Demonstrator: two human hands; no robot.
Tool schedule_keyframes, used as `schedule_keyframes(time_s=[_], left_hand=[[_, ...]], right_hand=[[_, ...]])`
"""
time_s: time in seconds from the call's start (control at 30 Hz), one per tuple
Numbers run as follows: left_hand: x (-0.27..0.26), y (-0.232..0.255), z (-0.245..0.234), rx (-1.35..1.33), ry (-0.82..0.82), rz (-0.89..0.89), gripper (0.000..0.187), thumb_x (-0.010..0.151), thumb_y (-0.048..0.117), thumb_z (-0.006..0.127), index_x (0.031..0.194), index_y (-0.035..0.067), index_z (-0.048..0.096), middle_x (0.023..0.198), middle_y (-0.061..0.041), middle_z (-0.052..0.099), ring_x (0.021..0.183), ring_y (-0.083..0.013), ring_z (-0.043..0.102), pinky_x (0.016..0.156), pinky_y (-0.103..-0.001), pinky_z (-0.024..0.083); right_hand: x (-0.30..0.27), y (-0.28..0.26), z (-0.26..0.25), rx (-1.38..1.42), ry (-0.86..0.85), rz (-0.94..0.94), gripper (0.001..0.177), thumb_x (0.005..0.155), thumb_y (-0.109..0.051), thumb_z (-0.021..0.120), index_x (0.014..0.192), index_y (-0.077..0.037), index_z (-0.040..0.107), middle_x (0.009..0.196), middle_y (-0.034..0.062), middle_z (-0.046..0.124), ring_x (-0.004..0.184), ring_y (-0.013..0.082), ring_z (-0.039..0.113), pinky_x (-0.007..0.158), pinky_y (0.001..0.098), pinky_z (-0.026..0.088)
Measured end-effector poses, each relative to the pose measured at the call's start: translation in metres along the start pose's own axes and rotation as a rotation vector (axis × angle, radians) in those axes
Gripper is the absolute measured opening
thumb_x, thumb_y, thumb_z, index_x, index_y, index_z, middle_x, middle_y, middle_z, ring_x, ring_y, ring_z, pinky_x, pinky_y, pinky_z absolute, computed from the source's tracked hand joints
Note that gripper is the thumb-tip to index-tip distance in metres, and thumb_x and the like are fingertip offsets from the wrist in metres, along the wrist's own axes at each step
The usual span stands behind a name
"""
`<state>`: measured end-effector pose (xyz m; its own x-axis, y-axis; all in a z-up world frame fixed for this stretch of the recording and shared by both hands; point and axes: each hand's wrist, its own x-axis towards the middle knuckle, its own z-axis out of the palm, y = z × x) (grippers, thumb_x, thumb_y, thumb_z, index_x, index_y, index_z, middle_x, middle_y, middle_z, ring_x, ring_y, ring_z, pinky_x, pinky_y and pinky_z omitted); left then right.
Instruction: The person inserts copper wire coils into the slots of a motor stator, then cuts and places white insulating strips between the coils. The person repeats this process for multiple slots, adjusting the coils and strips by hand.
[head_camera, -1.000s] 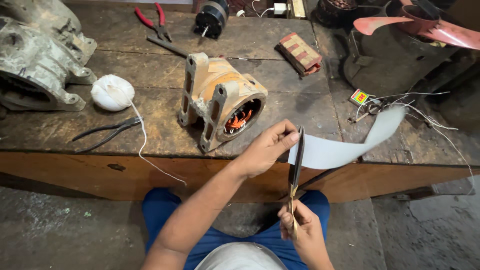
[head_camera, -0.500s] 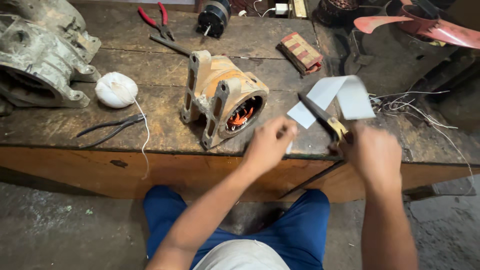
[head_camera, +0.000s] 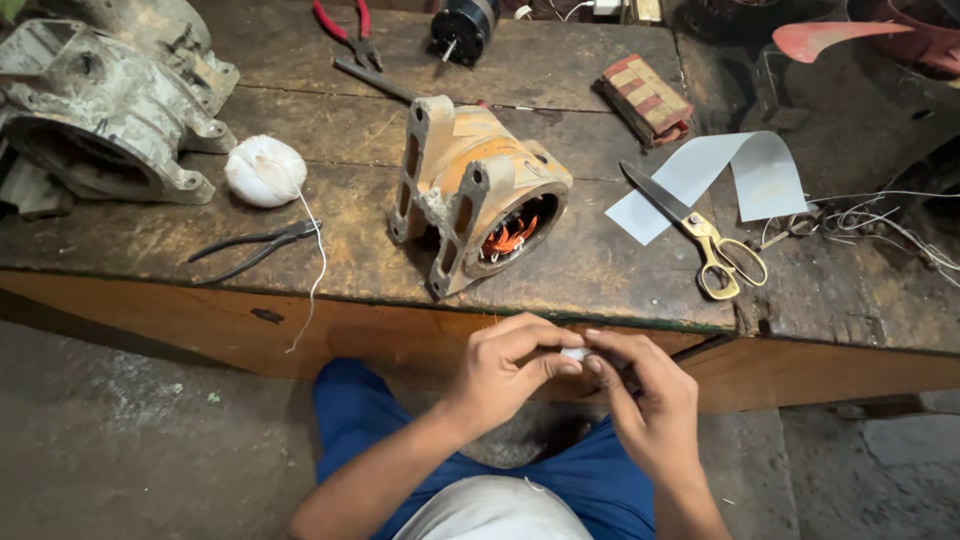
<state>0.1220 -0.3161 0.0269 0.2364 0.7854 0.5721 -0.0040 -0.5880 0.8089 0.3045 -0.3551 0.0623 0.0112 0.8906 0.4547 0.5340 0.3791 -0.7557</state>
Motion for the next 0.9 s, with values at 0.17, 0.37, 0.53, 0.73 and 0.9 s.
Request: schedule_keyframes(time_s=[0.17,0.37,0.53,0.73,0.9], left_hand=[[0.002,0.003,-0.002,0.098,0.109,0.079,0.022,0.085,-0.011,0.077,0.102,0.002,0.073,0.1,-0.011,0.075,0.092,-0.0193,0.075,0.08,-0.029,0.061],[0.003,0.009,-0.01,0.059,0.073,0.113,0.034,0.081,-0.021,0.065,0.105,0.002,0.07,0.101,-0.011,0.072,0.094,-0.0208,0.074,0.081,-0.03,0.062],[0.007,0.011,-0.015,0.253,0.106,0.272,0.033,0.076,-0.017,0.071,0.1,0.005,0.07,0.099,-0.009,0.072,0.093,-0.0227,0.072,0.08,-0.032,0.058],[0.009,0.006,-0.013,-0.105,0.114,0.04,0.03,0.088,-0.023,0.062,0.103,0.002,0.071,0.101,-0.009,0.074,0.084,-0.0167,0.072,0.066,-0.026,0.06],[0.017,0.003,-0.019,0.219,0.187,0.194,0.028,0.093,-0.004,0.066,0.119,0.005,0.066,0.121,-0.01,0.069,0.089,-0.0218,0.074,0.063,-0.029,0.06]], right_hand=[[0.002,-0.007,0.001,-0.113,0.01,-0.219,0.029,0.083,-0.002,0.077,0.111,-0.004,0.071,0.102,0.01,0.073,0.09,0.02,0.073,0.077,0.0282,0.056],[-0.005,-0.011,0.014,-0.23,0.135,-0.299,0.024,0.082,-0.002,0.082,0.104,-0.005,0.074,0.099,0.0078,0.073,0.085,0.0194,0.073,0.073,0.0289,0.058],[-0.005,-0.012,0.017,-0.271,0.17,-0.378,0.022,0.084,0.003,0.079,0.103,-0.006,0.075,0.098,0.006,0.074,0.084,0.0182,0.074,0.074,0.0281,0.059],[0.012,-0.014,0.004,-0.062,0.053,-0.369,0.024,0.08,-0.002,0.08,0.102,-0.004,0.072,0.1,0.0097,0.073,0.086,0.0204,0.073,0.071,0.0274,0.057],[0.028,-0.013,0.009,-0.222,0.151,-0.435,0.016,0.086,0.0,0.082,0.098,-0.005,0.073,0.096,0.008,0.073,0.077,0.0176,0.071,0.066,0.0293,0.055]])
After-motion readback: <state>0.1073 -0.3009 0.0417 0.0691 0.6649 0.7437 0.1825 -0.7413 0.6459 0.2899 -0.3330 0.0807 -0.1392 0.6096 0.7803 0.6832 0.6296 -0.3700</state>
